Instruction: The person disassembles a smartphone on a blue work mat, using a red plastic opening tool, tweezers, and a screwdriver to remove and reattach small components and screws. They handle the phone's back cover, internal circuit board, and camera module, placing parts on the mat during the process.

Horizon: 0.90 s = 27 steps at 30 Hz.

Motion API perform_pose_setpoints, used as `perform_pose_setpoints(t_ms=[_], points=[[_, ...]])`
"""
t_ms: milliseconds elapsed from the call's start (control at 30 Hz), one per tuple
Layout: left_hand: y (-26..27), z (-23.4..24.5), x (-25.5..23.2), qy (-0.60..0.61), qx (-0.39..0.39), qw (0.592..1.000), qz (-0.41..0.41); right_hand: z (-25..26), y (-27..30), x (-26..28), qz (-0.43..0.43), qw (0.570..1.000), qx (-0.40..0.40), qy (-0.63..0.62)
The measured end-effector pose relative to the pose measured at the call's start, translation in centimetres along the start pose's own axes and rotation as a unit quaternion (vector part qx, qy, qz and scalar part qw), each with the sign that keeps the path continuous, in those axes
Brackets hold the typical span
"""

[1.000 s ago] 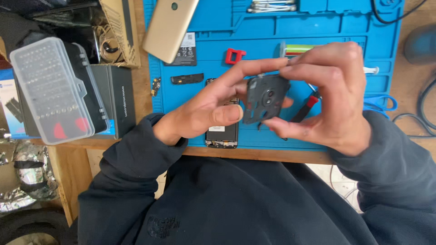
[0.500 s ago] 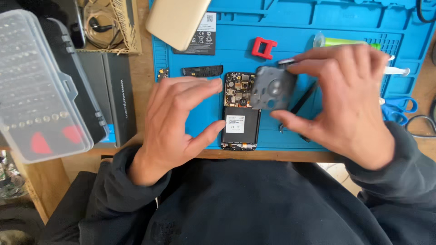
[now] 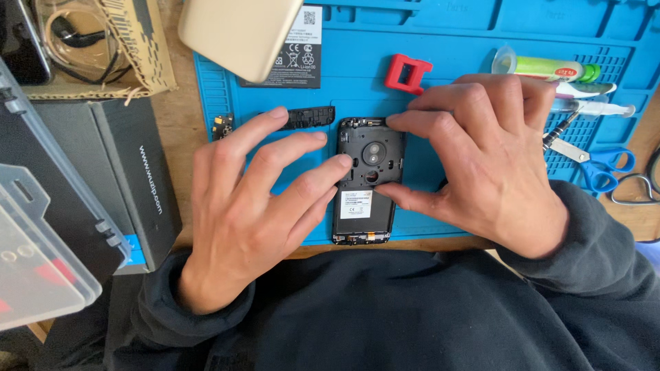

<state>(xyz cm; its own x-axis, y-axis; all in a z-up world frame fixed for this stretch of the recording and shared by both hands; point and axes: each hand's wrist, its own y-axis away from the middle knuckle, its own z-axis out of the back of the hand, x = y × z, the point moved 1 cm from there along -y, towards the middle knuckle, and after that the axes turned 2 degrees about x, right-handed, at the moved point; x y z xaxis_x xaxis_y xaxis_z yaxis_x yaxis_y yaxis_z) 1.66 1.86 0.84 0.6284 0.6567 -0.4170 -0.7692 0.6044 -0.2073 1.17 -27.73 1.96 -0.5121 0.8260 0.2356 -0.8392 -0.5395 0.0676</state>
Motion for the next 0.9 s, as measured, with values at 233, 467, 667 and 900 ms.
perform_pose_setpoints(t_ms=[233, 467, 667, 900], points=[[-0.7, -0.1, -0.4, -0.019, 0.008, 1.000, 0.003, -0.2, 0.0, 0.0, -0.011, 1.000, -0.007, 0.018], [-1.1, -0.1, -0.5, -0.043, 0.018, 0.999, 0.001, 0.0, 0.4, -0.3, -0.010, 1.000, 0.015, 0.023], [-1.0, 0.1, -0.5, -0.029, 0.038, 0.999, 0.000, 0.2, -0.2, -0.3, -0.005, 1.000, -0.013, 0.022], [-0.8, 0.0, -0.4, -0.039, 0.043, 0.998, -0.022, -0.1, 0.2, -0.4, 0.002, 1.000, -0.005, 0.029]])
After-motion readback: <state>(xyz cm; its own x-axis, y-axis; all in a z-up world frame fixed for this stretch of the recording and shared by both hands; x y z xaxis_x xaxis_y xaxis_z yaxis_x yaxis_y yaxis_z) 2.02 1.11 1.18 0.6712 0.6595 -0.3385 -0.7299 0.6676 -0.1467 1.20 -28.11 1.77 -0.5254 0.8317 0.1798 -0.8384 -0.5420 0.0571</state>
